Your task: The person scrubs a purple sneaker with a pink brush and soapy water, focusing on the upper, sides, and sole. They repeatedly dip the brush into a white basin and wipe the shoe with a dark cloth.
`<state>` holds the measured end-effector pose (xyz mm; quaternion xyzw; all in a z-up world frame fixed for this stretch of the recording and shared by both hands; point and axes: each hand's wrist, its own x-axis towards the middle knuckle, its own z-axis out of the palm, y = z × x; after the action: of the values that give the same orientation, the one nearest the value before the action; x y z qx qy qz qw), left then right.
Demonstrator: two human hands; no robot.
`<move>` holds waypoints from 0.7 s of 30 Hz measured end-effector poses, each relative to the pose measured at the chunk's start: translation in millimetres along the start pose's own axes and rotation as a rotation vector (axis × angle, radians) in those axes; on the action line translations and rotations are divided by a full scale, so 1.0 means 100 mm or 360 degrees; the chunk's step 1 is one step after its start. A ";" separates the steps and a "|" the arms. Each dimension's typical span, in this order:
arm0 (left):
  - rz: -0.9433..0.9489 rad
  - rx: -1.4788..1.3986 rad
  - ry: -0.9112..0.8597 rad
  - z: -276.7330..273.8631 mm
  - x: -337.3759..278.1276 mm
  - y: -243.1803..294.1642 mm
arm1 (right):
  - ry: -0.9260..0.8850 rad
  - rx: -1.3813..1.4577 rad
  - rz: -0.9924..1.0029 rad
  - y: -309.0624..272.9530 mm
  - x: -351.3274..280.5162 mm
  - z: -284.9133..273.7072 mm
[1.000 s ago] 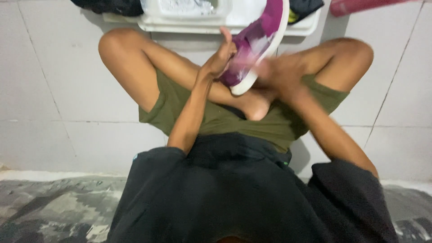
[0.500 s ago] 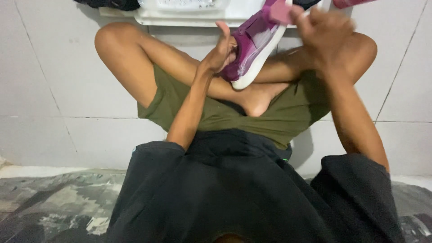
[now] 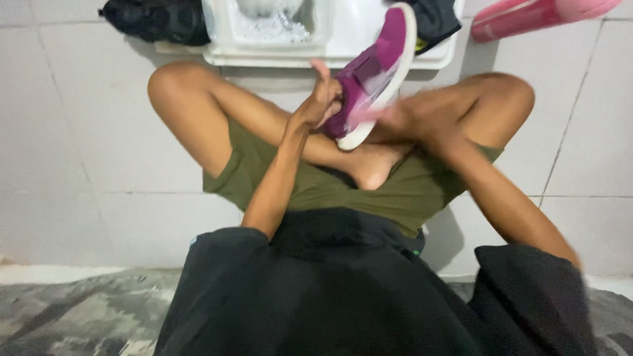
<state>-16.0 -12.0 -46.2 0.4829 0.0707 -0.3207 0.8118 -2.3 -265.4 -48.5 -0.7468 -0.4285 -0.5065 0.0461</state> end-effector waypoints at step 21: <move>-0.0007 -0.0006 0.0240 -0.25 0.07 -0.56 | -0.1690 -0.0739 0.0430 1.10 -1.23 0.46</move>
<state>-39.1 -13.0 -103.4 0.5040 0.1334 -0.2850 0.8043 91.7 -384.3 -128.1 -0.9364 -0.1721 -0.1337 -0.2749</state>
